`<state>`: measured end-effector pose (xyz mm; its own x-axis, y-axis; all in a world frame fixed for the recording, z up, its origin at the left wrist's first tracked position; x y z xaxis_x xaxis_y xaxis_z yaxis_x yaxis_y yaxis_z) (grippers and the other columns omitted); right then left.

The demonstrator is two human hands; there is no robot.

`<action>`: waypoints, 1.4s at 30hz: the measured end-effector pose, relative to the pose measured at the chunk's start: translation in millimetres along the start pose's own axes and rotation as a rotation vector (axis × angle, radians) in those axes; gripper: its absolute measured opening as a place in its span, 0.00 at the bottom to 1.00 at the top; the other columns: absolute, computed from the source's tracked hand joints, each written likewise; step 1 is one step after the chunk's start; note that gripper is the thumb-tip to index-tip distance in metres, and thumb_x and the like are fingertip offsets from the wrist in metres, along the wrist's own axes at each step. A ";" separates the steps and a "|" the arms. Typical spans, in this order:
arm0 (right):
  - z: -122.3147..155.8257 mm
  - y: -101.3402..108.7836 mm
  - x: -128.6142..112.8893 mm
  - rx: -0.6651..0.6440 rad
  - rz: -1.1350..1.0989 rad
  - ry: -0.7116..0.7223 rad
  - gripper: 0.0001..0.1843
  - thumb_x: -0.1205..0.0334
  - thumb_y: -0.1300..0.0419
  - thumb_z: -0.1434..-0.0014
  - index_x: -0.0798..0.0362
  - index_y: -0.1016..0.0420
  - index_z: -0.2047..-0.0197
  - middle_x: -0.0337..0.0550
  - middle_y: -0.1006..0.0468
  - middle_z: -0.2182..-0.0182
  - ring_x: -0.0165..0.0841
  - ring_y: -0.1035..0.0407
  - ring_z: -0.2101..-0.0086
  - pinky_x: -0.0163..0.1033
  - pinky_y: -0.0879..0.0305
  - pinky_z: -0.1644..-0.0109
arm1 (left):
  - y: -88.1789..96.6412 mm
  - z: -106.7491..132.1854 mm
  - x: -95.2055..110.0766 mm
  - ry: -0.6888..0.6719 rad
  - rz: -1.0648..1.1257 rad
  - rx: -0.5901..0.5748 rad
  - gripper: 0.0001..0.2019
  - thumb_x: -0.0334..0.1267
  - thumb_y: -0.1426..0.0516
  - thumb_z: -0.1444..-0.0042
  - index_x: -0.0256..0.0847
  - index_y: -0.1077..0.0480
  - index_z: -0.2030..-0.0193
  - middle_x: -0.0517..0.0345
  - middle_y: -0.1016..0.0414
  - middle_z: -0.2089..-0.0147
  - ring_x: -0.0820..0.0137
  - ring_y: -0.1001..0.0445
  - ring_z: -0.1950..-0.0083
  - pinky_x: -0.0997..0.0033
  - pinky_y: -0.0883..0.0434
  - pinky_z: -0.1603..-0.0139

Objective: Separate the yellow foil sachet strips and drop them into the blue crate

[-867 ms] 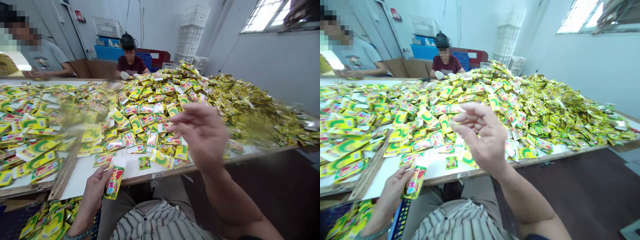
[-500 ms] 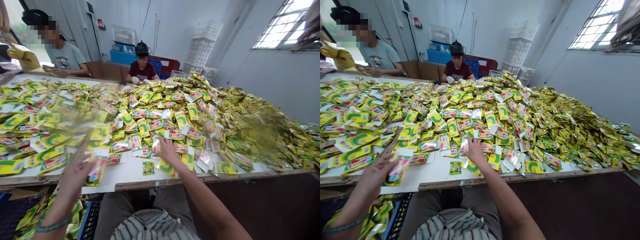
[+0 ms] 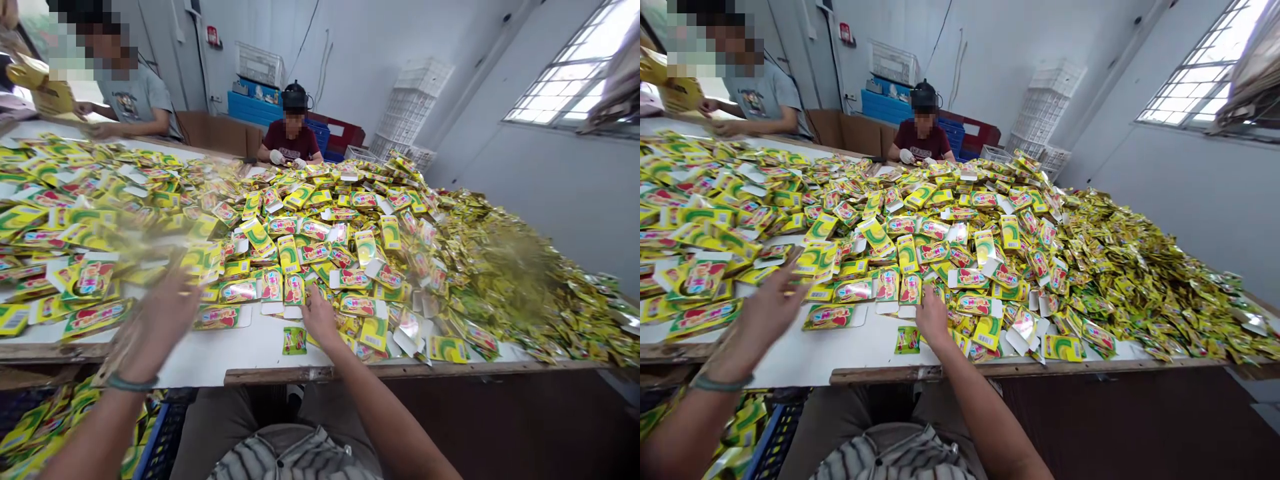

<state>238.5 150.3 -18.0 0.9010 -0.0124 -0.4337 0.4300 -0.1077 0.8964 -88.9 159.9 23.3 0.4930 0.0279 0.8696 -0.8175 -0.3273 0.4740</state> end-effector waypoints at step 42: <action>24.8 0.3 -19.4 -0.244 -1.004 -0.028 0.14 0.53 0.34 0.53 0.52 0.35 0.73 0.31 0.41 0.79 0.26 0.44 0.76 0.32 0.43 0.71 | -106.4 120.0 7.1 0.435 0.662 -0.570 0.23 0.51 0.34 0.57 0.39 0.26 0.57 0.53 0.19 0.56 0.60 0.21 0.57 0.65 0.25 0.57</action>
<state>219.7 125.9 -11.6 0.1200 -0.0516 -0.9914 0.9859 0.1231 0.1130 37.3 81.6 -37.6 -0.1770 0.3863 0.9052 -0.9675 0.1002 -0.2320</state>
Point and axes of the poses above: each hand's wrist, its own z-axis away from the middle knuckle, its own y-axis out of the back of the hand, x = y × z, the point moved 7 cm from there along -z, towards the middle knuckle
